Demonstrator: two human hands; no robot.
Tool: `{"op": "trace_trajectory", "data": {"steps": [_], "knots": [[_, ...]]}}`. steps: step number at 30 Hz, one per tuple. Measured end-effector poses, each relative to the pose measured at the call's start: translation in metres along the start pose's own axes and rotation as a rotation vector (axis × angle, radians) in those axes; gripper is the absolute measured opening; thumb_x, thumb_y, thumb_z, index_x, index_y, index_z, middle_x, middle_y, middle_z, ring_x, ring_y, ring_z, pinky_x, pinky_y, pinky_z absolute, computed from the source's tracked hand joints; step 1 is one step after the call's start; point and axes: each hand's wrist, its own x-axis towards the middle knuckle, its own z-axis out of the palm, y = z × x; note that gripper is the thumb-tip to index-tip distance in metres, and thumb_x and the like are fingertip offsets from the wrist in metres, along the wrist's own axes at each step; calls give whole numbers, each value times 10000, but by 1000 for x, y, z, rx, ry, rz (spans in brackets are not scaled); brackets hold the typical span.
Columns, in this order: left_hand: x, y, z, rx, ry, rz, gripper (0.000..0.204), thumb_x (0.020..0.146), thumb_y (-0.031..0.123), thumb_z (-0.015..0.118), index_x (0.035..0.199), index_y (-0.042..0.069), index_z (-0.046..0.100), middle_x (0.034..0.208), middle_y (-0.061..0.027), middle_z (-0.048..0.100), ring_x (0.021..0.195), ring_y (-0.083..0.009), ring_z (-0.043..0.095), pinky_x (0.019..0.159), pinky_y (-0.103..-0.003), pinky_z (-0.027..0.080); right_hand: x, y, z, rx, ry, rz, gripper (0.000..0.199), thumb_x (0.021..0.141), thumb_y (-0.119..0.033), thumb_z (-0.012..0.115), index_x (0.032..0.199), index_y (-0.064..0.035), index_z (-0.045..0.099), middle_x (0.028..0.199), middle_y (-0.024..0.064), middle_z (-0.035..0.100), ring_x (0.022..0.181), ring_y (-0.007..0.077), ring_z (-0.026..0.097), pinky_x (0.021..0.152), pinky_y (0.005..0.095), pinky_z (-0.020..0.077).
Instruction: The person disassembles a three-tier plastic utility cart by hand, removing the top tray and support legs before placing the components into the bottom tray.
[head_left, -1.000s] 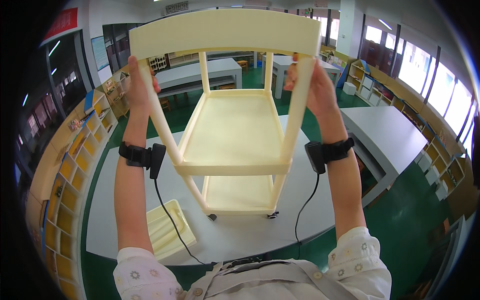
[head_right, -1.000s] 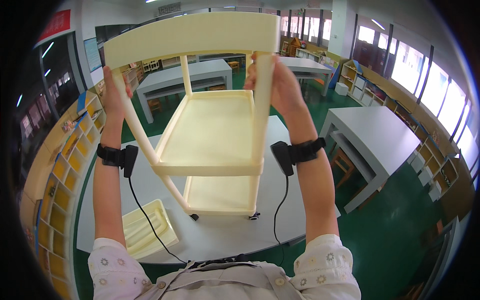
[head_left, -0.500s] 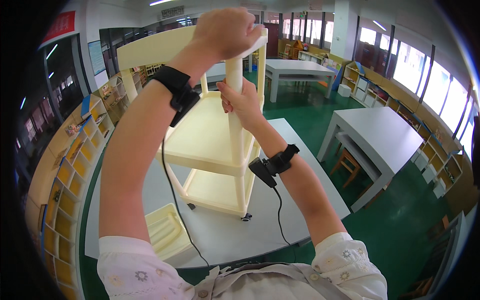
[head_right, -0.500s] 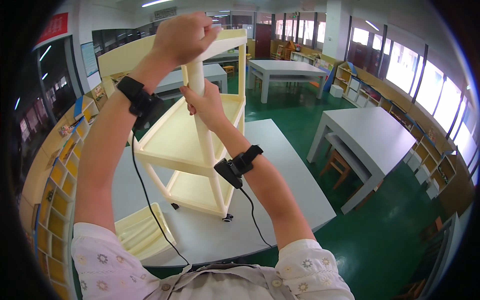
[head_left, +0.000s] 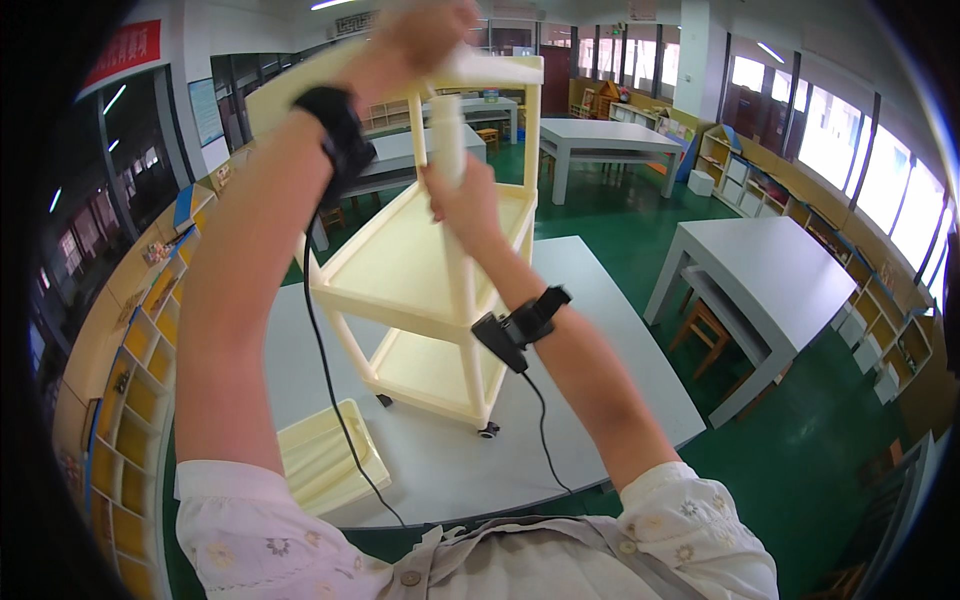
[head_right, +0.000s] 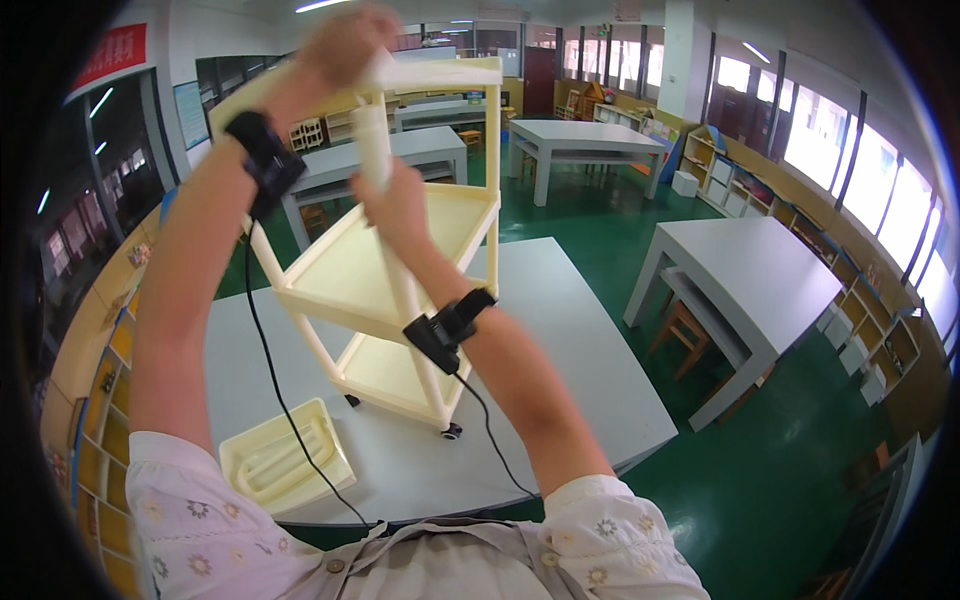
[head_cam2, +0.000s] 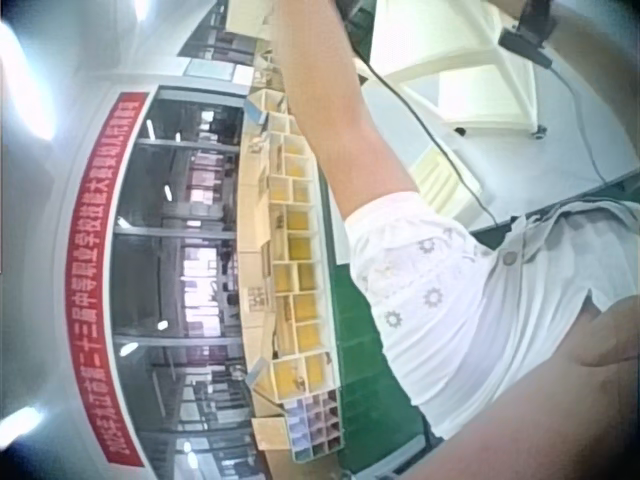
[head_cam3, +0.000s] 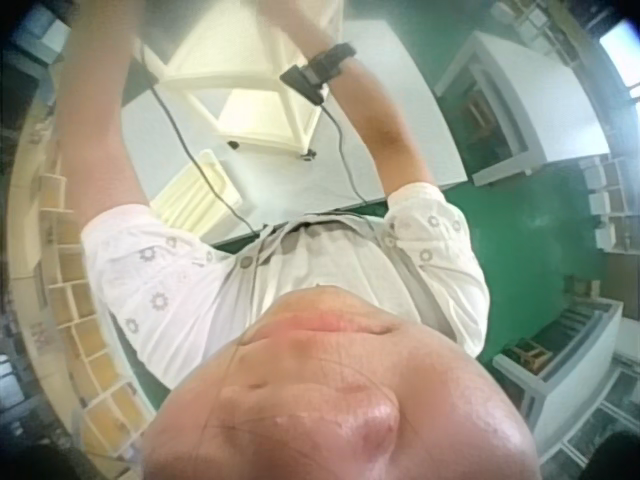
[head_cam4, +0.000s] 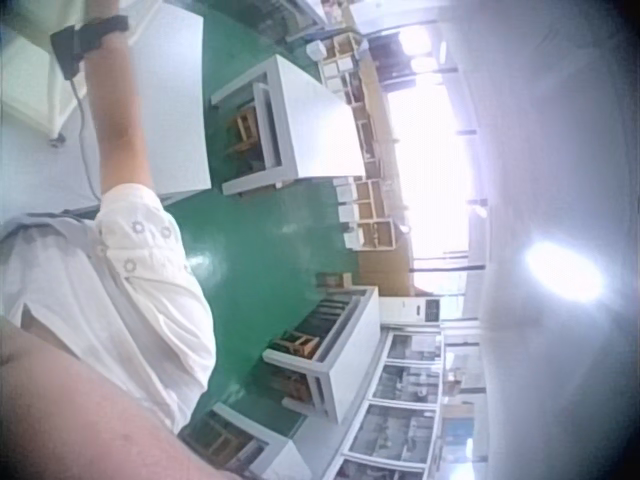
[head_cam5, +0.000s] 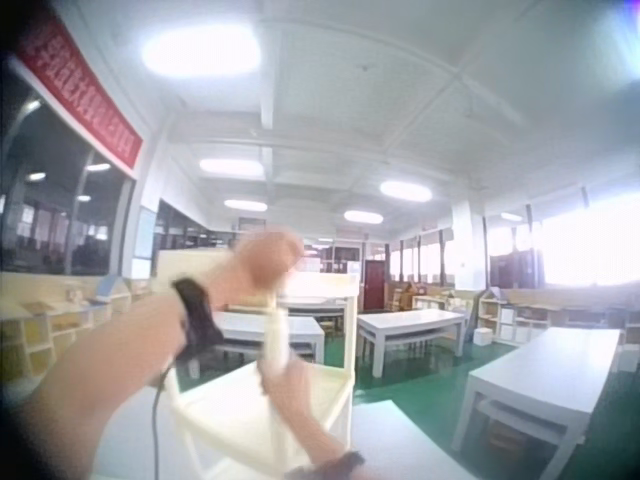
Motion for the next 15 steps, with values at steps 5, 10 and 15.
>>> {"op": "trace_trajectory", "data": {"steps": [5,10,15], "knots": [[17,-9,9,137,-258,209,268,736,66,459,475,126,478,419,-9,446,375,-71,405,358,-277,297,-21,-18,35,-30,-9,17,268,739,-183,624,878,34,550,629,157,569,588,242,581,583,340,458],[-22,-13,11,226,-95,367,204,761,168,506,641,3,510,564,-149,482,502,-272,463,498,-348,373,-17,-19,26,-89,73,49,232,755,-172,607,868,21,547,674,171,578,600,243,580,585,339,453],[-39,-24,0,-35,-86,346,247,773,183,502,642,-20,453,550,-89,473,507,-189,452,494,-317,337,-32,-38,42,-90,64,81,250,782,-201,606,873,16,522,676,175,568,604,273,578,591,345,451]]}}
